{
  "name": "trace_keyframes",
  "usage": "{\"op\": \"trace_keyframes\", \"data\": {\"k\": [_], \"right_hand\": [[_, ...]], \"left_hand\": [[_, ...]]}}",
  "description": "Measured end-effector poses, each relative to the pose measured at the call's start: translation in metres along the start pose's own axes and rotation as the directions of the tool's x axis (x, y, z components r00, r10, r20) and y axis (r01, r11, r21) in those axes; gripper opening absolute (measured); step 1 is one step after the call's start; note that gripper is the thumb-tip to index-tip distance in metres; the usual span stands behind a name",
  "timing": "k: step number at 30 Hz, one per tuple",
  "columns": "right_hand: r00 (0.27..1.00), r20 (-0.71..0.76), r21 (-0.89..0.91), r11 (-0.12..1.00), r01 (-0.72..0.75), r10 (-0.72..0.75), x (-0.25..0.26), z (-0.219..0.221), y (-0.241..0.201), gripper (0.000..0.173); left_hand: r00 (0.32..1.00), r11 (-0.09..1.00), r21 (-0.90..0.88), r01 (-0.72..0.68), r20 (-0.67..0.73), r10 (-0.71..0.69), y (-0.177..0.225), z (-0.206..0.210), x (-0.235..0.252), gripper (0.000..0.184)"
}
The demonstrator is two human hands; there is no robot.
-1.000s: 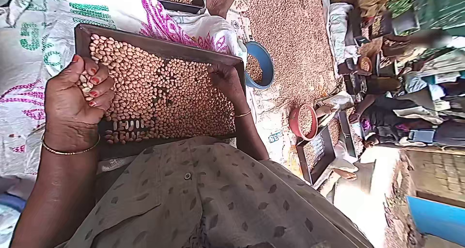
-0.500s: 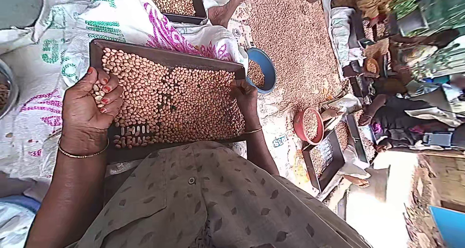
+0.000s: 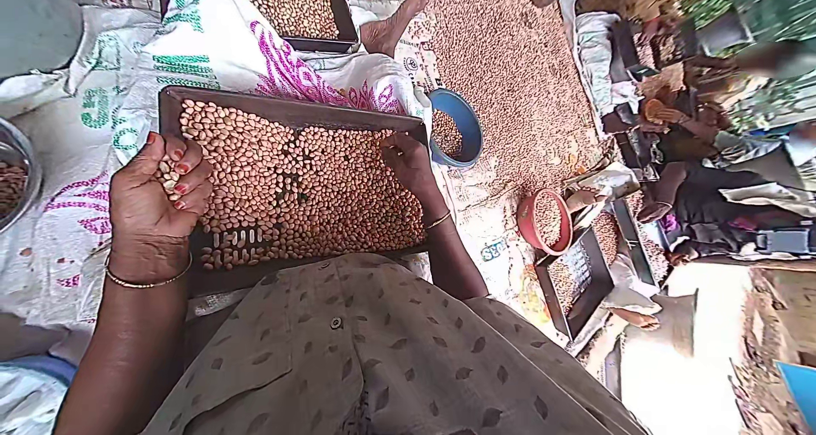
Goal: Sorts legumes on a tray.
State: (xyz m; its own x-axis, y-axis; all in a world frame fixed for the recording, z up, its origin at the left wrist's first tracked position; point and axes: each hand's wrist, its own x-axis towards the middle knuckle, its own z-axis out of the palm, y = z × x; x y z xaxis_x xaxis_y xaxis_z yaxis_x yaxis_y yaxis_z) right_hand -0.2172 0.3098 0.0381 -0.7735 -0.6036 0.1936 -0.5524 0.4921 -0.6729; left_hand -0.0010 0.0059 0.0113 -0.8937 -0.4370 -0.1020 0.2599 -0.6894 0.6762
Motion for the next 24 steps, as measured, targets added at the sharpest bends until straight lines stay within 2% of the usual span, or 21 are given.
{"op": "trace_keyframes", "data": {"k": [2,4,7,15,19,22,24], "right_hand": [[0.979,0.198,-0.166,0.983,0.077,-0.044,0.013,0.022,-0.005,0.019],[0.961,0.277,-0.340,0.937,0.085,0.013,0.023,0.038,-0.006,0.022],[0.963,0.267,-0.473,0.876,0.096,0.038,0.029,0.049,-0.003,0.021],[0.951,0.300,-0.549,0.828,0.110,0.072,0.027,0.051,-0.008,0.023],[0.977,0.209,-0.447,0.892,0.063,0.036,0.024,0.050,-0.006,0.022],[0.992,0.122,-0.211,0.976,0.049,-0.024,0.024,0.045,-0.018,0.019],[0.988,0.116,0.032,0.994,0.103,-0.106,0.018,0.047,-0.048,0.017]], "left_hand": [[1.000,1.000,-0.004,-0.003,0.012,0.003,0.000,-0.002,0.000,0.051],[1.000,1.000,0.003,-0.011,0.010,0.011,0.000,-0.002,-0.001,0.051],[1.000,1.000,-0.018,-0.005,0.001,0.005,0.001,-0.002,-0.002,0.051],[1.000,1.000,-0.001,-0.002,-0.010,0.002,0.000,-0.003,0.000,0.050],[0.998,0.998,0.050,0.039,0.037,-0.041,-0.003,-0.006,-0.001,0.048],[0.982,0.972,0.184,0.144,0.095,-0.164,-0.005,-0.006,-0.002,0.053],[0.955,0.933,0.265,0.245,0.102,-0.280,-0.006,-0.002,-0.002,0.059]]}}
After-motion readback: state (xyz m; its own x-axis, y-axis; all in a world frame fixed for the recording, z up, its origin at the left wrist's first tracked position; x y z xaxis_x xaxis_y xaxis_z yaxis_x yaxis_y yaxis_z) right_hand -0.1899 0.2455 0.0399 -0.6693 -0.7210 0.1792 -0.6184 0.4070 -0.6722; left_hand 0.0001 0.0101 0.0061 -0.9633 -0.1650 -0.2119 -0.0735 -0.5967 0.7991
